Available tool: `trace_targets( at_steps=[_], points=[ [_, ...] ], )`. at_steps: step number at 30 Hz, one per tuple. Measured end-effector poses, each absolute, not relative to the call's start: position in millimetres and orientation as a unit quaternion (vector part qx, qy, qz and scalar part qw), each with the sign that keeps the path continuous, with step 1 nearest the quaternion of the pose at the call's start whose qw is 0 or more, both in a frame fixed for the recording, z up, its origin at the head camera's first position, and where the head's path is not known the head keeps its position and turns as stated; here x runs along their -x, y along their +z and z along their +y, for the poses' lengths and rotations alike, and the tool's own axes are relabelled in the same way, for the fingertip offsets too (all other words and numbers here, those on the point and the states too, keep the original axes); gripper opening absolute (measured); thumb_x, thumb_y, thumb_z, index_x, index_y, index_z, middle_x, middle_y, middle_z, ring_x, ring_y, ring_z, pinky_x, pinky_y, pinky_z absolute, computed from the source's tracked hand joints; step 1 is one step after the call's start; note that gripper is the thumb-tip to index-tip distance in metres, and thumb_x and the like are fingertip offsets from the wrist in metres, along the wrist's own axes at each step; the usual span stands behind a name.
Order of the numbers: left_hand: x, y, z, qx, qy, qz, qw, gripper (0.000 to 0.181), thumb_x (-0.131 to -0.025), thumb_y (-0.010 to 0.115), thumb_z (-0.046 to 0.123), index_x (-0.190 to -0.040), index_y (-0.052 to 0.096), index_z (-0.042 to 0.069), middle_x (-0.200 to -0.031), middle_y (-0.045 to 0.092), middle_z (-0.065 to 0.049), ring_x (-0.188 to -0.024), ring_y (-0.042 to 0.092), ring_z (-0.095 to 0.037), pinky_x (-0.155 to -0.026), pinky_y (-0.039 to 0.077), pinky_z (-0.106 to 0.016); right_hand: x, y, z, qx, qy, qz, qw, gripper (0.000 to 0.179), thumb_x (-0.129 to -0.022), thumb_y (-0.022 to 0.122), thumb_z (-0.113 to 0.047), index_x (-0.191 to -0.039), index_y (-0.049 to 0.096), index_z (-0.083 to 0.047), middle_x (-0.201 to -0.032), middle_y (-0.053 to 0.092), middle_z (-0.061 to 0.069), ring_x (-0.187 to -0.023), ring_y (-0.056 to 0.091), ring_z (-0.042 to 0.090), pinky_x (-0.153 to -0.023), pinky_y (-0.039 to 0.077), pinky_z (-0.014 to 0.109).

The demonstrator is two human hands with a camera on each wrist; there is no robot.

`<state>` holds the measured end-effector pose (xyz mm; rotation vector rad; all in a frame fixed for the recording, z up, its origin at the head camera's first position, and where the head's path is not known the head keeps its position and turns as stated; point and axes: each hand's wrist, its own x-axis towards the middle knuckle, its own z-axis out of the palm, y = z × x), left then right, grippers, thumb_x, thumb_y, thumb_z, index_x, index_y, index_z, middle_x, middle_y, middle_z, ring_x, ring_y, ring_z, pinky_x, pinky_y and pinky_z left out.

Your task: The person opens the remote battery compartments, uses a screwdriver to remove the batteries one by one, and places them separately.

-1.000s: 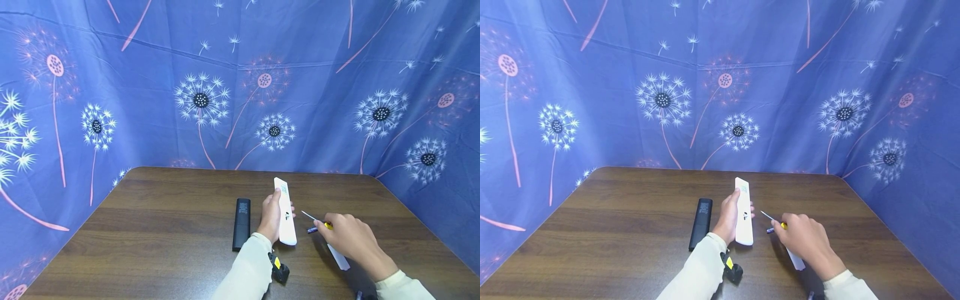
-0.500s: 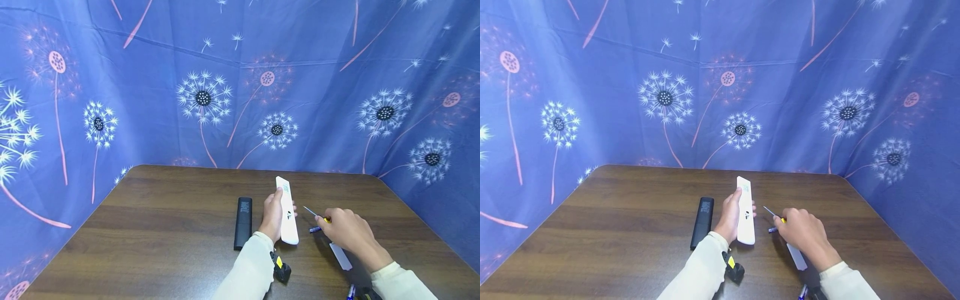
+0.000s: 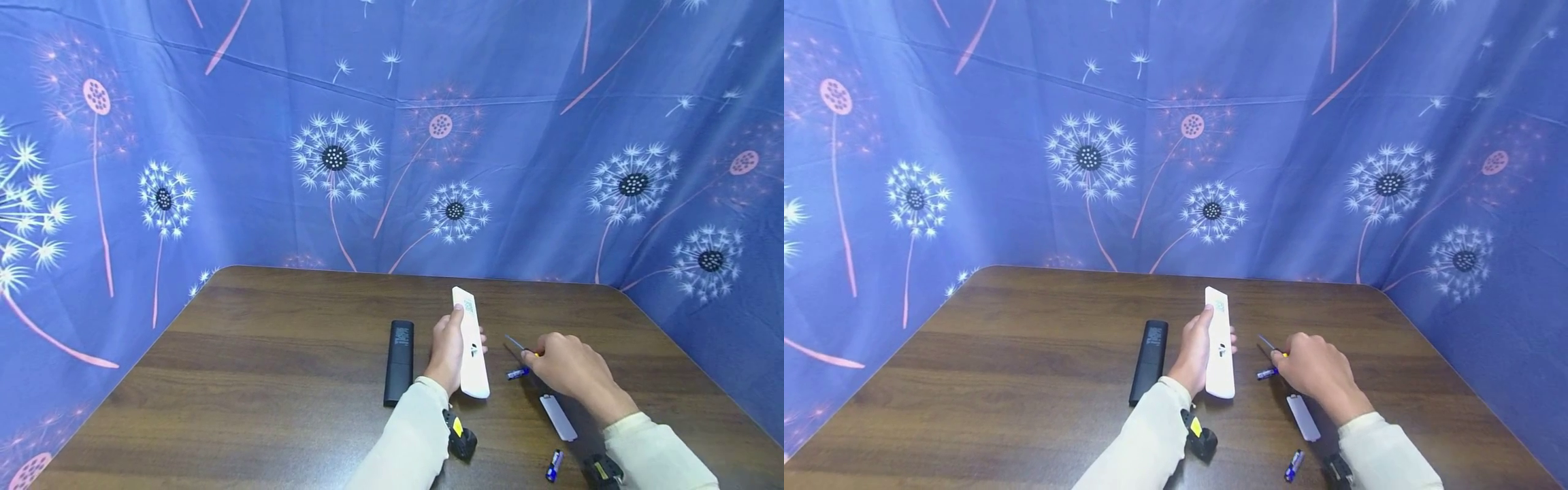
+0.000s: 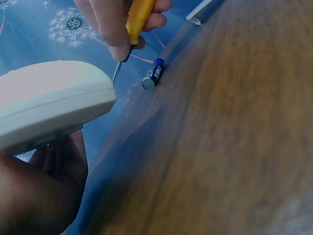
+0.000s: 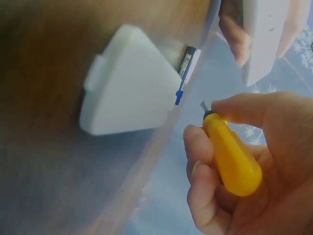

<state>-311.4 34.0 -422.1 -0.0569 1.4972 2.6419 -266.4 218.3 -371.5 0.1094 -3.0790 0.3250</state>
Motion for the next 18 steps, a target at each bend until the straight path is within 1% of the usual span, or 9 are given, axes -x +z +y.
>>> trace_targets(
  at_steps=[8,13,16,18],
  points=[
    [311.3,-421.8,32.8,0.022,0.866,0.498,0.053,0.048,-0.106,0.044,0.041,-0.129,0.05,0.0,-0.106,0.064,-0.025,-0.082,0.066,-0.025,-0.068,0.057,-0.034,271.9,-372.2,221.9,-0.03,0.098,-0.994,0.023,0.035,-0.094,0.063,-0.035,-0.065,0.055,-0.017,-0.06,0.045,-0.001,-0.056,0.045,0.019,-0.047,0.03,0.035],
    [311.0,-421.9,33.7,0.025,0.862,0.502,0.056,0.047,-0.106,0.044,0.042,-0.127,0.051,0.0,-0.106,0.064,-0.024,-0.086,0.068,-0.028,-0.07,0.057,-0.035,273.9,-373.9,225.9,-0.019,0.095,-0.995,0.013,0.034,-0.094,0.062,-0.034,-0.065,0.058,-0.017,-0.06,0.049,0.0,-0.055,0.048,0.02,-0.046,0.034,0.037],
    [311.7,-422.4,34.8,0.027,0.862,0.502,0.057,0.047,-0.105,0.045,0.042,-0.128,0.051,0.001,-0.107,0.064,-0.026,-0.086,0.068,-0.028,-0.07,0.057,-0.035,275.1,-376.1,228.2,-0.016,0.097,-0.995,0.008,0.035,-0.095,0.061,-0.034,-0.064,0.059,-0.017,-0.059,0.05,0.0,-0.053,0.049,0.019,-0.046,0.034,0.036],
    [312.4,-423.3,36.3,0.028,0.864,0.499,0.058,0.047,-0.105,0.045,0.042,-0.128,0.051,0.001,-0.109,0.064,-0.027,-0.088,0.068,-0.031,-0.07,0.057,-0.036,276.2,-378.4,230.4,-0.016,0.094,-0.995,0.01,0.036,-0.095,0.061,-0.033,-0.063,0.058,-0.016,-0.059,0.049,0.0,-0.053,0.048,0.019,-0.046,0.034,0.036]
  ],
)
